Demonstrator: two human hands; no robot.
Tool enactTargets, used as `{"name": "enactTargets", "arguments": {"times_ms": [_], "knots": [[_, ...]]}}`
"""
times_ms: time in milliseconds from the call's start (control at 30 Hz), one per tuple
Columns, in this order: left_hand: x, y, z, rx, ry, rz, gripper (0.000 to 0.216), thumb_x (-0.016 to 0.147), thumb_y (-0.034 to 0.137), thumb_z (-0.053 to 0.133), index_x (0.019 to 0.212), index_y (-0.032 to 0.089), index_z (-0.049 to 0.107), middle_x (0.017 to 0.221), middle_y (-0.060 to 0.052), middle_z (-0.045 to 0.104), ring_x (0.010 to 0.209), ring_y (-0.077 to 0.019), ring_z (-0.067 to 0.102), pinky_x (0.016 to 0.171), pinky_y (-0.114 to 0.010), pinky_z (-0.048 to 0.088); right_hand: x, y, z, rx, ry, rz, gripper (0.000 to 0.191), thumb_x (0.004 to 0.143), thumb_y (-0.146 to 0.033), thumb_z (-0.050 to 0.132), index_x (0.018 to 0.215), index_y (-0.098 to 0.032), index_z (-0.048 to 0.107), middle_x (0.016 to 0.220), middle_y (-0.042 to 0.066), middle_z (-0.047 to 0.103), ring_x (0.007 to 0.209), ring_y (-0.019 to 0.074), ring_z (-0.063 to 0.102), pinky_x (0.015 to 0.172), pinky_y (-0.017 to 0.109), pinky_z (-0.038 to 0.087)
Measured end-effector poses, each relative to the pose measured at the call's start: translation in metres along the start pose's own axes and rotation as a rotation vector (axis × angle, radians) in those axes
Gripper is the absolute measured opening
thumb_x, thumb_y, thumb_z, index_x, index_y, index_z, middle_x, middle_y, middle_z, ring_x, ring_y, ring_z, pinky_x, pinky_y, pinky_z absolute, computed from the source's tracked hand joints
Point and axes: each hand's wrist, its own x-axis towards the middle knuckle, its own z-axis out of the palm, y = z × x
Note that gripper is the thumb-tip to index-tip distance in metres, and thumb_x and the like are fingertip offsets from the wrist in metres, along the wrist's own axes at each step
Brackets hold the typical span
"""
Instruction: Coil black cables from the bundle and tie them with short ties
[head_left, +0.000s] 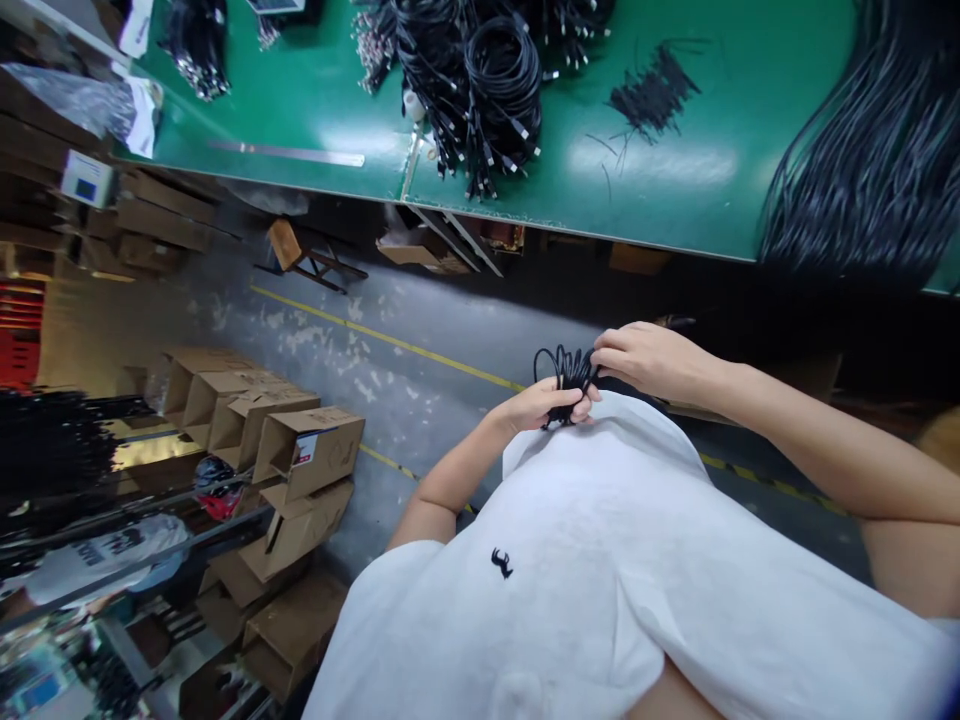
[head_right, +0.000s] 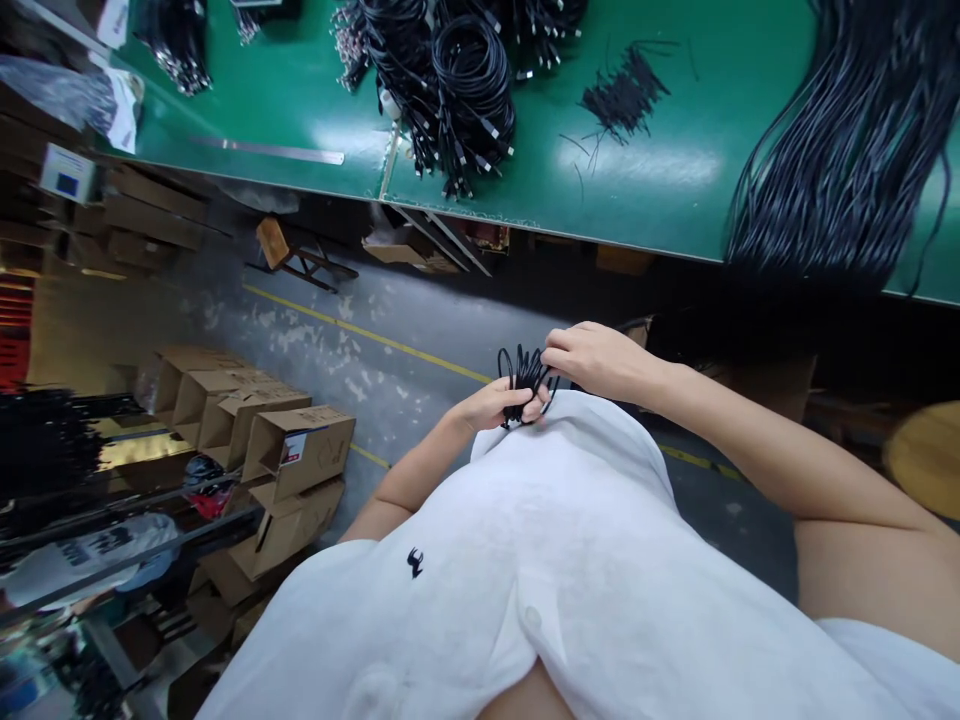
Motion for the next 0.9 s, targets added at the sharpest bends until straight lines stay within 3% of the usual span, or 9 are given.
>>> {"name": "enactTargets", "arguments": {"times_ms": [67,133,233,333,433,533,767,900], "knots": [[-0.004,0.003,0.006,-0.015,-0.069,-0.052,0.048,0.066,0.054,0.081,0.086,0.013,0.066,0.057,0.004,0.049,0.054,-0.0096,0.047,0.066,-0.031,0.049,0.003,-0.008,0.0,0.05,0.075,0.0,0.031,0.097,-0.024,0.04,0.116,-0.014,0.062,0.124,0.017,0.06,0.1,0.024,0.06,0.087,0.038,0.041],[-0.007,0.008,0.012,0.045,-0.174,-0.123,0.049,0.064,0.058,0.081,0.082,0.014,0.067,0.055,0.003,0.046,0.053,-0.0104,0.043,0.058,-0.03,0.046,0.011,-0.018,0.002,0.13,0.082,-0.104,0.038,0.094,-0.019,0.041,0.128,-0.017,0.057,0.135,0.016,0.055,0.117,0.0259,0.055,0.099,0.043,0.037],[-0.013,0.019,0.015,0.13,-0.287,-0.191,0.051,0.063,0.061,0.08,0.078,0.014,0.067,0.052,0.003,0.043,0.049,-0.0105,0.041,0.048,-0.029,0.041,0.026,-0.024,0.005,0.27,-0.063,-0.247,0.032,0.091,-0.014,0.041,0.114,-0.019,0.063,0.114,0.01,0.067,0.106,0.0214,0.06,0.096,0.039,0.039],[-0.021,0.032,0.009,0.123,-0.121,-0.109,0.049,0.067,0.058,0.079,0.077,0.013,0.062,0.049,0.007,0.037,0.042,-0.0054,0.033,0.041,-0.021,0.03,0.033,-0.015,0.008,0.348,-0.138,-0.009,0.02,0.09,-0.019,0.045,0.096,-0.018,0.064,0.087,0.006,0.068,0.078,0.0164,0.06,0.073,0.028,0.041],[-0.028,0.04,-0.002,0.095,0.081,0.062,0.049,0.07,0.057,0.078,0.078,0.013,0.058,0.046,0.011,0.031,0.038,-0.0018,0.024,0.038,-0.017,0.019,0.031,-0.002,0.009,0.582,-0.117,0.284,0.02,0.089,-0.036,0.05,0.093,-0.019,0.061,0.076,0.001,0.063,0.067,0.013,0.055,0.062,0.024,0.036],[-0.03,0.042,-0.013,0.071,0.094,0.128,0.05,0.072,0.06,0.074,0.077,0.014,0.056,0.046,0.012,0.028,0.037,-0.0015,0.023,0.037,-0.017,0.02,0.025,0.0,0.01,0.93,-0.129,0.417,0.032,0.087,-0.051,0.052,0.089,-0.019,0.058,0.069,-0.002,0.058,0.064,0.0117,0.053,0.06,0.023,0.038],[-0.013,0.055,-0.034,0.187,0.033,0.068,0.052,0.066,0.054,0.082,0.089,0.013,0.06,0.056,0.005,0.052,0.048,-0.0064,0.049,0.052,-0.021,0.042,0.022,0.008,0.012,1.082,-0.128,0.518,0.036,0.084,-0.054,0.057,0.084,-0.018,0.057,0.062,-0.004,0.052,0.059,0.01,0.05,0.057,0.023,0.036],[0.003,0.059,-0.034,0.079,-0.065,-0.004,0.05,0.069,0.058,0.078,0.083,0.013,0.06,0.046,0.008,0.042,0.038,-0.0049,0.037,0.043,-0.021,0.034,0.028,0.041,0.012,1.212,-0.22,0.379,0.043,0.083,-0.057,0.059,0.091,-0.015,0.058,0.064,-0.004,0.053,0.057,0.0092,0.049,0.057,0.022,0.038]]}}
